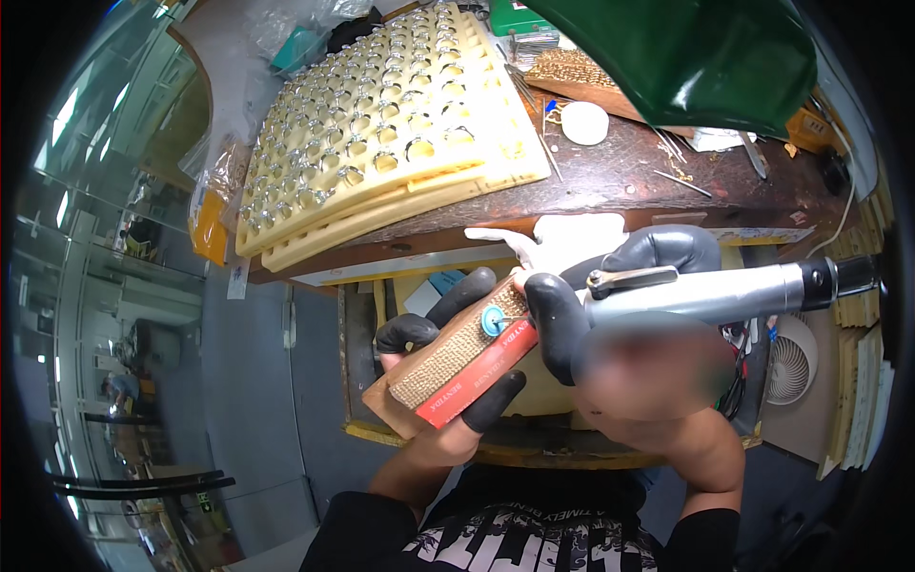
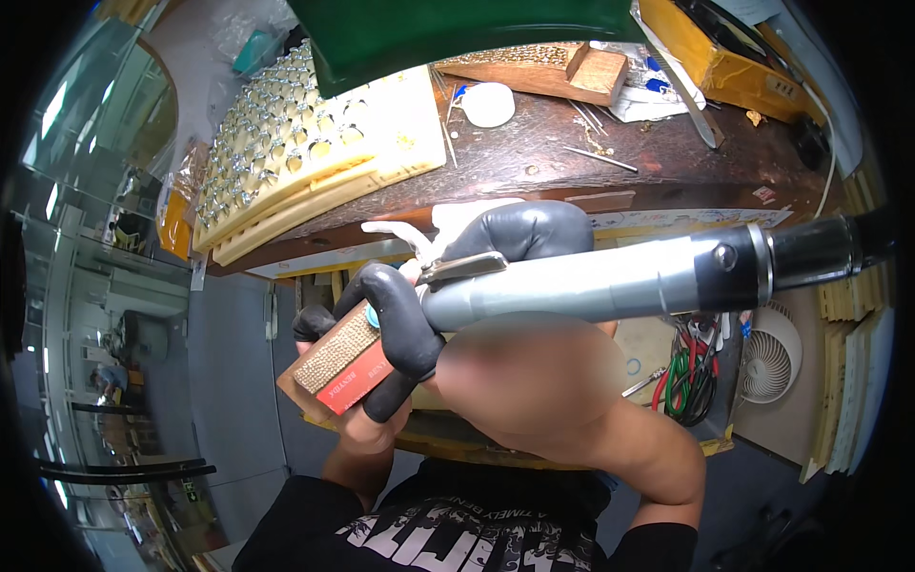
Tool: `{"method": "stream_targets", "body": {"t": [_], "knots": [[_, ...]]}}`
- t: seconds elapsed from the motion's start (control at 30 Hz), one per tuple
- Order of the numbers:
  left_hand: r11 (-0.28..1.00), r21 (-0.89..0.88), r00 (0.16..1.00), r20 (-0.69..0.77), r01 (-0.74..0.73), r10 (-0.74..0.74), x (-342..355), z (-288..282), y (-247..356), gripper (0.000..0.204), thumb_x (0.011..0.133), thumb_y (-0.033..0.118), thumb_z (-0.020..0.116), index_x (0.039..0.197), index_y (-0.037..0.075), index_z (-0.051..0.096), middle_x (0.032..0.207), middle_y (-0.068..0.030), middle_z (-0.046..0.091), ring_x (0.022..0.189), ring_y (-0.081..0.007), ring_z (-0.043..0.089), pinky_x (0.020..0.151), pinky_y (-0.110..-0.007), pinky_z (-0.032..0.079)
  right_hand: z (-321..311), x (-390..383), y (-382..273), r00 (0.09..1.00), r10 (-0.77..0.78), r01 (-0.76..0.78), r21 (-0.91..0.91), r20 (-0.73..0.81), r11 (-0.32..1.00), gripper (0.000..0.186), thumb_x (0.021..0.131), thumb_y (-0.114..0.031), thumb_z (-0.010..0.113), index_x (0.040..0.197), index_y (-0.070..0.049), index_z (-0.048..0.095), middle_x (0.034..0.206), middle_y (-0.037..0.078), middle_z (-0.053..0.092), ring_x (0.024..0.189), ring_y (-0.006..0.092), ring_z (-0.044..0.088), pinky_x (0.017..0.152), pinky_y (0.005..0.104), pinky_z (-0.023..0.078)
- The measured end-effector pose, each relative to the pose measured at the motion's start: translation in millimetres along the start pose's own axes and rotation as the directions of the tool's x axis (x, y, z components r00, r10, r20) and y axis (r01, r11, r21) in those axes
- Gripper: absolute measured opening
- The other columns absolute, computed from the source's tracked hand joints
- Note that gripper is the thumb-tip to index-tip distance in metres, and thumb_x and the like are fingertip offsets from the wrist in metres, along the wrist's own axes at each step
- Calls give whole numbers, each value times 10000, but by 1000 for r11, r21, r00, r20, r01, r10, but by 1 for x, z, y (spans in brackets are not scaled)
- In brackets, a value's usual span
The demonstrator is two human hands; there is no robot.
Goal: Polishing a blue gemstone set in a piece of jewelry using a rotary tool.
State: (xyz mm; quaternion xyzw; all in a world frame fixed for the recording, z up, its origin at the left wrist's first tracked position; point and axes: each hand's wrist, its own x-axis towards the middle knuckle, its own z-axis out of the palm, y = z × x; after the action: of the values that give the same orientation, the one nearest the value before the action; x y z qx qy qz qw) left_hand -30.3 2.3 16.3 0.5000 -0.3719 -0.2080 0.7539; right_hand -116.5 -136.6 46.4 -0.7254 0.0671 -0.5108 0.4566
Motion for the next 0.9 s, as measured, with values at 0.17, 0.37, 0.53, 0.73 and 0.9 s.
{"method": "stream_targets", "body": {"t": [0.17, 0.37, 0.53, 0.73, 0.9], "knots": [[999, -32, 1000, -16, 14, -14, -2, -1, -4, 583, 749, -34, 715, 1119, 150, 304, 1383, -213, 399, 1293, -322, 406, 1061, -444, 375, 2, 3, -4, 1000, 3, -3, 2, -18, 1000, 126, 738, 42, 720, 747, 17, 596, 727, 34, 574, 642, 83, 542, 589, 213, 403], [998, 66, 999, 32, -2, 0, 0, -3, -1, 568, 753, -28, 715, 1115, 146, 314, 1393, -208, 389, 1294, -323, 403, 1060, -433, 376, 1, 5, -5, 999, -35, 35, -12, -18, 999, 130, 733, 34, 727, 732, 14, 598, 743, 41, 572, 636, 89, 534, 589, 220, 399], [1000, 30, 999, 34, -2, 1, 0, -3, -1, 537, 752, -40, 707, 1114, 125, 346, 1393, -200, 395, 1295, -310, 405, 1059, -426, 376, 1, 3, -2, 999, -34, 34, -16, -12, 999, 112, 734, 25, 729, 740, 18, 617, 746, 42, 574, 630, 96, 519, 579, 227, 388], [999, 28, 999, -18, 29, -28, -2, -2, -2, 564, 751, -33, 707, 1154, 120, 344, 1393, -193, 397, 1295, -298, 406, 1063, -415, 371, 1, 4, -4, 998, -59, 59, -33, -14, 998, 107, 727, 18, 737, 701, 6, 634, 748, 49, 575, 638, 115, 516, 580, 246, 383], [999, -37, 1000, 15, -18, 18, -3, -4, -8, 581, 751, -31, 707, 1168, 121, 331, 1391, -192, 398, 1298, -297, 403, 1066, -416, 367, 1, 5, -8, 998, -67, 66, -53, -1, 996, 101, 737, 26, 730, 721, 15, 632, 764, 48, 572, 654, 106, 537, 598, 238, 404]]}}
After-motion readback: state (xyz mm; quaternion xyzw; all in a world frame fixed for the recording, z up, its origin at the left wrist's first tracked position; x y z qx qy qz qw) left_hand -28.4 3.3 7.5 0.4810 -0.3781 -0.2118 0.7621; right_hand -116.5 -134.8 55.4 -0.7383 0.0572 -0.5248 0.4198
